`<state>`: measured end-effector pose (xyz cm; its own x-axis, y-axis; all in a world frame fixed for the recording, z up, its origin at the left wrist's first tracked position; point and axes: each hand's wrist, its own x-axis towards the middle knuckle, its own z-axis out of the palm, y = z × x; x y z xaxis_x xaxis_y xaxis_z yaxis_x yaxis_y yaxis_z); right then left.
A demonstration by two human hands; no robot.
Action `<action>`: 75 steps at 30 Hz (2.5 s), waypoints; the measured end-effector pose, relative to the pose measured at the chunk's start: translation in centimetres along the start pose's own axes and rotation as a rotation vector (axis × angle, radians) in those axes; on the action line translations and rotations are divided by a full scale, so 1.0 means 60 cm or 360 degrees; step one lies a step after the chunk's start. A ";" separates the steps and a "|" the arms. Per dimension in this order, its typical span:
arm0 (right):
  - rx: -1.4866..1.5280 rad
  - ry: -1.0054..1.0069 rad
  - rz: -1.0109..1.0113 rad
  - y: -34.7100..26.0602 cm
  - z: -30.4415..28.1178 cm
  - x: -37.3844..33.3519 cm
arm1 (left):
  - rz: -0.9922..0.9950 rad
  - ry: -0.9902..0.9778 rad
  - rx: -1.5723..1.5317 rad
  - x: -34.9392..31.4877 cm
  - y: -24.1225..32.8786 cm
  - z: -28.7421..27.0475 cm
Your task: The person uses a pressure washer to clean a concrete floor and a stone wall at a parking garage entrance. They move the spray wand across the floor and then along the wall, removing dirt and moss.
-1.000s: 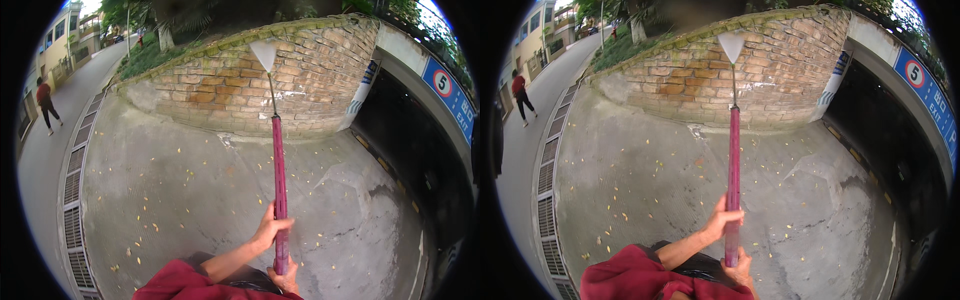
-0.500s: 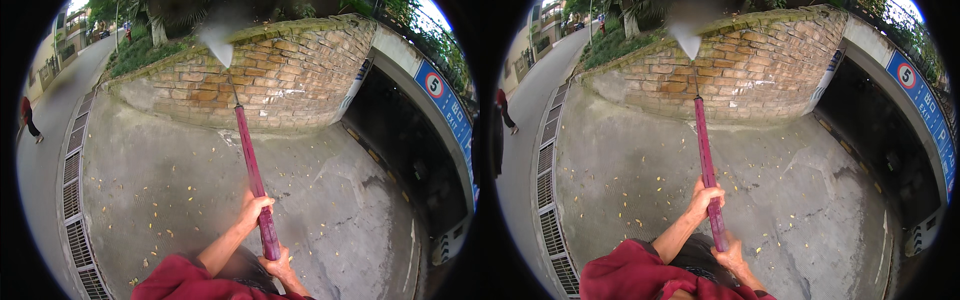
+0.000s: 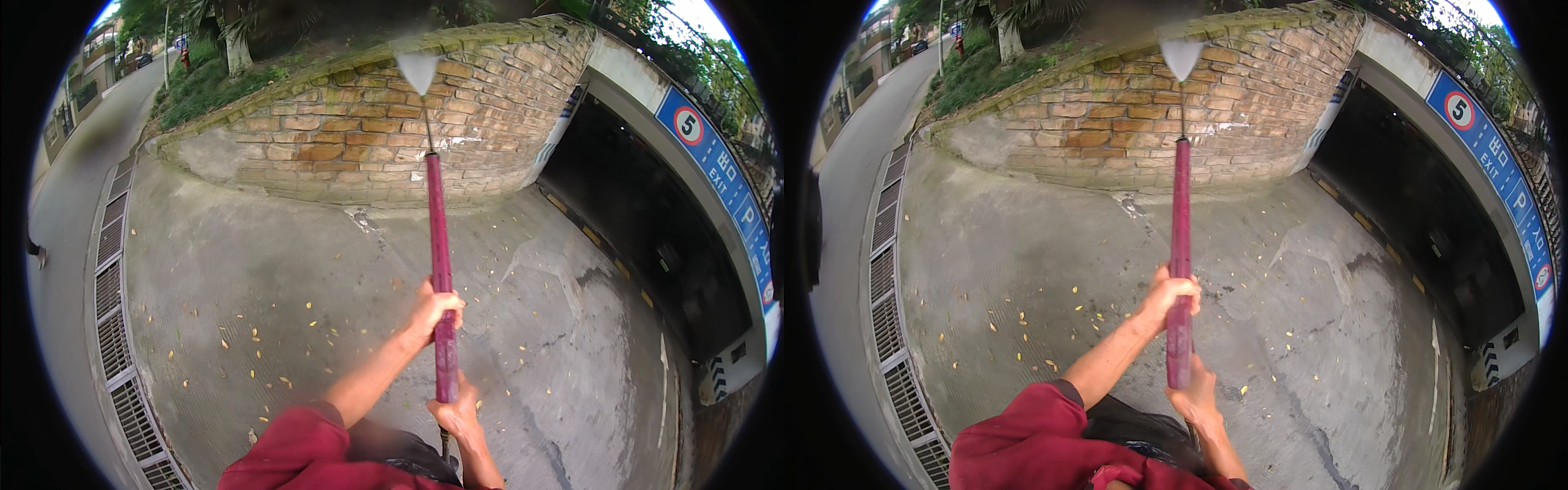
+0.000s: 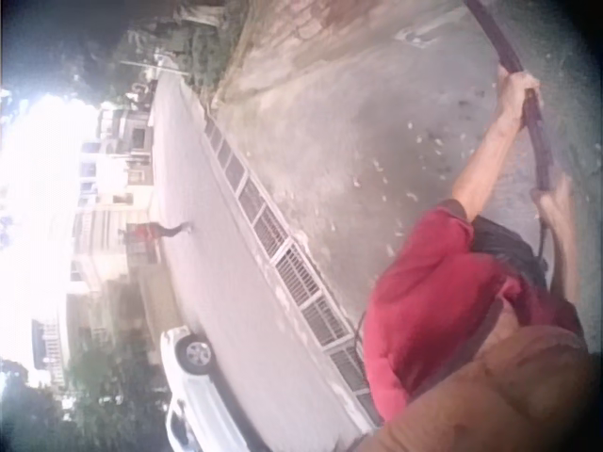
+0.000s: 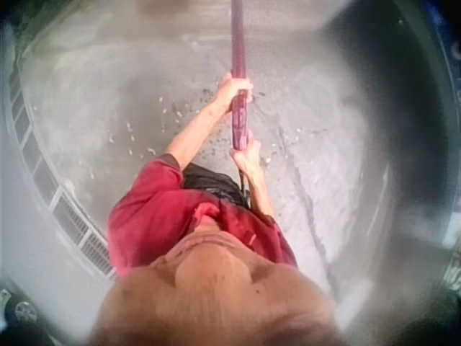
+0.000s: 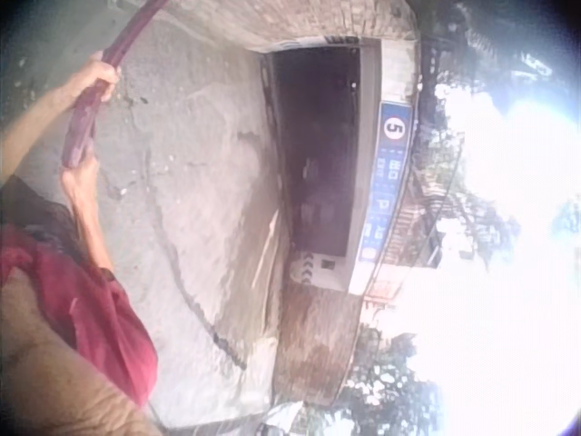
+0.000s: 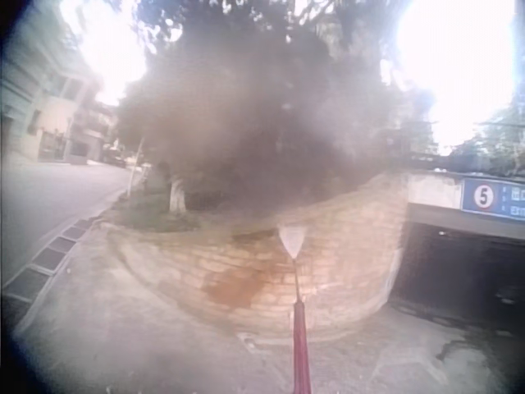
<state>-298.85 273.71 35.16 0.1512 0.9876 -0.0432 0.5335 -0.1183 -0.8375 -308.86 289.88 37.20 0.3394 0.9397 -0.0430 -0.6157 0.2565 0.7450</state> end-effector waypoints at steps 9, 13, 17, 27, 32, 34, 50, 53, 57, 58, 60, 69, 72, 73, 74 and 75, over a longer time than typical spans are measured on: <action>0.0050 -0.0312 -0.0089 -0.179 0.278 0.135 | 0.0081 0.0334 -0.0116 0.021 0.227 -0.315; 0.0080 -0.0200 -0.0011 -0.236 0.331 0.176 | 0.0027 0.0337 -0.0064 0.064 0.282 -0.351; 0.0133 0.0008 0.0007 -0.265 0.352 0.223 | -0.0052 0.0081 -0.0138 0.139 0.311 -0.339; 0.0199 -0.0194 -0.0058 -0.295 0.391 0.299 | -0.0037 0.0207 0.0077 0.190 0.376 -0.413; 0.0181 -0.0386 -0.0159 -0.302 0.411 0.321 | 0.0111 0.0468 0.0082 0.162 0.410 -0.450; 0.0220 -0.0352 -0.0168 -0.296 0.410 0.320 | 0.0172 0.0556 0.0054 0.159 0.406 -0.442; 0.0207 -0.0102 -0.0145 -0.270 0.365 0.336 | -0.0036 0.0113 -0.0089 0.237 0.345 -0.388; 0.0125 -0.0193 -0.0208 -0.309 0.393 0.350 | 0.0047 0.0137 -0.0085 0.225 0.395 -0.429; -0.0014 -0.0232 -0.0198 -0.370 0.444 0.374 | 0.0093 0.0088 -0.0162 0.237 0.457 -0.479; -0.0052 -0.0212 -0.0182 -0.386 0.460 0.380 | 0.0056 0.0041 -0.0176 0.246 0.476 -0.493; -0.0092 -0.0145 -0.0161 -0.422 0.503 0.403 | 0.0009 -0.0078 -0.0224 0.272 0.515 -0.522; -0.0044 0.0121 -0.0080 -0.621 0.706 0.480 | -0.0162 -0.0397 -0.0188 0.341 0.721 -0.667; -0.0061 0.0110 -0.0076 -0.676 0.761 0.485 | -0.0189 -0.0465 -0.0175 0.342 0.784 -0.713; -0.0088 0.0112 -0.0073 -0.692 0.779 0.487 | -0.0223 -0.0484 -0.0179 0.338 0.803 -0.726; -0.0115 0.0119 -0.0085 -0.707 0.800 0.488 | -0.0233 -0.0494 -0.0190 0.333 0.824 -0.741; -0.0076 0.0153 -0.0139 -0.716 0.819 0.487 | -0.0236 -0.0524 -0.0218 0.328 0.841 -0.755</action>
<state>-358.22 312.72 43.09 0.1801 0.9801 0.0829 0.5865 -0.0393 -0.8090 -365.47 331.56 43.79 0.6282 0.7729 0.0890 -0.6246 0.4328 0.6501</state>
